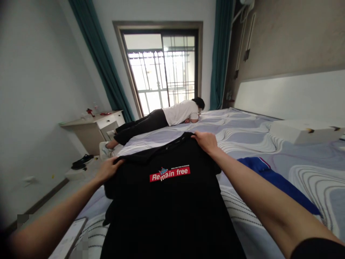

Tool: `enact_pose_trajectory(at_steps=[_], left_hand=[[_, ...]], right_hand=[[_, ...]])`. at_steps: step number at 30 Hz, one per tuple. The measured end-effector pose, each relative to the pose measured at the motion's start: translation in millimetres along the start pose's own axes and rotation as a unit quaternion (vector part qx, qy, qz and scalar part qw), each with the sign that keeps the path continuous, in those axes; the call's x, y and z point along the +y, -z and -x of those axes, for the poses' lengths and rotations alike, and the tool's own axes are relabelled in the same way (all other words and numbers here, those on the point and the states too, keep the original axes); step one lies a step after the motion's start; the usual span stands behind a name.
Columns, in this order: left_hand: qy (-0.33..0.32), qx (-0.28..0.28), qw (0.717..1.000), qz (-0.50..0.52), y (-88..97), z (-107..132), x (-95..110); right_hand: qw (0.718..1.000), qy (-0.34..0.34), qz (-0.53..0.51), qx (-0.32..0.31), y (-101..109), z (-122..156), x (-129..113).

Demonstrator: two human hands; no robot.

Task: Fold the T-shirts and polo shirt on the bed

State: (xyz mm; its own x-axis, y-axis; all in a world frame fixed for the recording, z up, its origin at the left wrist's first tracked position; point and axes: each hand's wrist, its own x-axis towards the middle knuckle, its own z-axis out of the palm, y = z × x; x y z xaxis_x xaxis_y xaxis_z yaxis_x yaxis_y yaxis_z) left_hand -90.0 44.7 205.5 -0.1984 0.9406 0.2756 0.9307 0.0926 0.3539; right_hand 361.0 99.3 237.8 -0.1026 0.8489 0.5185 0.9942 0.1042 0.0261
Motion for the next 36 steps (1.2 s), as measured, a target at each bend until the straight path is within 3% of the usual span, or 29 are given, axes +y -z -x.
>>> enact_pose_trajectory(at_steps=[3,10,14,17,20,24,28,30,32,34,36], left_hand=[[-0.001,-0.034,0.999,-0.038,-54.3,-29.5,-19.5],[0.021,-0.093,0.993,-0.063,-170.6,-71.3,-40.9],[0.031,-0.111,0.99,-0.076,-209.1,-97.0,-55.3],[0.014,-0.127,0.99,-0.054,-211.9,-115.3,-62.4],[0.024,-0.166,0.986,-0.025,-203.7,-122.5,-58.6],[0.046,-0.199,0.979,-0.02,-190.2,-108.5,-44.4],[0.132,-0.194,0.969,-0.077,-165.7,-72.6,-49.5],[0.181,-0.227,0.956,-0.04,-147.9,-51.6,-62.0],[0.205,-0.264,0.94,0.068,-130.0,-33.1,-73.1],[0.21,-0.27,0.923,0.177,-116.7,-20.0,-75.6],[0.223,-0.273,0.916,0.193,-111.2,-13.0,-68.2]], right_hand=[[0.997,-0.019,0.014,-0.08,-56.8,-7.0,-5.1],[0.983,-0.027,0.024,-0.18,-179.7,-10.6,4.7],[0.967,-0.073,0.004,-0.243,-237.6,-9.4,11.7],[0.967,-0.104,-0.012,-0.233,-261.7,-10.9,20.3],[0.966,-0.107,-0.028,-0.234,-268.4,-14.2,23.2],[0.957,-0.123,-0.033,-0.261,-256.8,-9.9,4.2],[0.964,-0.142,-0.022,-0.224,-227.4,15.0,-3.9],[0.952,-0.214,-0.012,-0.22,-210.4,33.8,14.4],[0.922,-0.295,-0.008,-0.252,-195.8,51.8,44.5],[0.898,-0.299,-0.036,-0.32,-185.0,64.9,74.1],[0.888,-0.267,-0.074,-0.367,-177.4,71.7,91.6]])
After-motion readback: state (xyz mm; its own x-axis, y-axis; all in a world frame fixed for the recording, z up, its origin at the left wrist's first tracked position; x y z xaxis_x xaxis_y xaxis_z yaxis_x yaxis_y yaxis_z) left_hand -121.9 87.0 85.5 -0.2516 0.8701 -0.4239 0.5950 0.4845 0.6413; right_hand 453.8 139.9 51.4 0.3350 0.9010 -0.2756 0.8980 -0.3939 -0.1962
